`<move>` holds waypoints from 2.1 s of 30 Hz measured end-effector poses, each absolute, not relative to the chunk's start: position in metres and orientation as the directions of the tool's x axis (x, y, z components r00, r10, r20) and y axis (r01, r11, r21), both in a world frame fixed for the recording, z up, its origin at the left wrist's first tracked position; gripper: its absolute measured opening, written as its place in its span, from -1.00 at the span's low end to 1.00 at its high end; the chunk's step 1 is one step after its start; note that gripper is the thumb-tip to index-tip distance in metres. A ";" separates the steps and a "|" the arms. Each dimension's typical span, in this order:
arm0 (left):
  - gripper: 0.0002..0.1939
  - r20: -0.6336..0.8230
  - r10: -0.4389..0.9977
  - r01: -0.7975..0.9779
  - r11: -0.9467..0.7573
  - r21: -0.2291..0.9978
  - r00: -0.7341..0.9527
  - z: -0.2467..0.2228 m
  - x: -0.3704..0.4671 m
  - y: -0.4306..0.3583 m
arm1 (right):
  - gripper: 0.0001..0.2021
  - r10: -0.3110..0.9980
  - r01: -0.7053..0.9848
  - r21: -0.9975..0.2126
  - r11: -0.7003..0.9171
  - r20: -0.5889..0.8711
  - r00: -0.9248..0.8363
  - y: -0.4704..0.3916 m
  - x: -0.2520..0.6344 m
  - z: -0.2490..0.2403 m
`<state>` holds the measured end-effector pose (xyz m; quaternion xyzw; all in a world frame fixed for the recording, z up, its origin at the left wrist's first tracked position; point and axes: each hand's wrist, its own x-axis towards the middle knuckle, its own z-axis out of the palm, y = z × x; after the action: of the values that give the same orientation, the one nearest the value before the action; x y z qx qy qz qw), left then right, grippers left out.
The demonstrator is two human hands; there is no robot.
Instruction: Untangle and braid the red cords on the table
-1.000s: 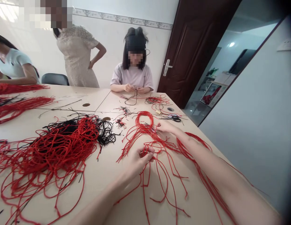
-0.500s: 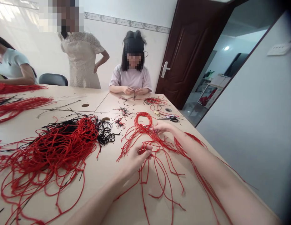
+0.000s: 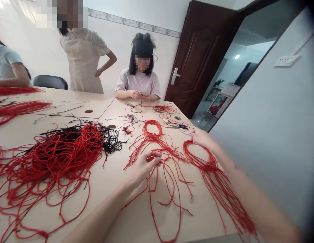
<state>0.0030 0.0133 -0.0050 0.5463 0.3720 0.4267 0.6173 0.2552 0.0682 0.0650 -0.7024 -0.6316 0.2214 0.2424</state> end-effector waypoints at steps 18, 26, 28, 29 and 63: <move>-0.67 -0.063 0.860 0.022 0.060 0.998 0.507 0.006 0.009 0.003 | -0.58 0.921 0.660 -0.737 0.148 -0.140 -0.362 -0.040 0.232 0.044; -0.63 -0.082 0.836 0.028 0.079 0.996 0.543 0.003 0.010 0.004 | -0.55 0.849 0.635 -0.769 0.071 -0.287 -0.443 -0.029 0.231 0.042; -0.63 -0.081 0.828 0.030 0.078 0.997 0.555 0.002 0.010 0.004 | -0.55 0.824 0.626 -0.780 -0.004 -0.357 -0.440 -0.026 0.228 0.042; -0.62 -0.081 0.825 0.034 0.075 0.997 0.560 0.002 0.009 0.004 | -0.55 0.816 0.622 -0.782 -0.032 -0.380 -0.436 -0.025 0.227 0.042; -0.54 -0.111 0.822 0.081 0.079 0.994 0.558 -0.002 0.007 0.006 | -0.54 0.840 0.510 -0.832 -0.218 -0.426 -0.335 -0.038 0.227 0.039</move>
<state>0.0069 0.0062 -0.0016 0.6127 0.3685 0.2917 0.6354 0.2268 -0.0385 0.0392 -0.5564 -0.6067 0.5474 0.1508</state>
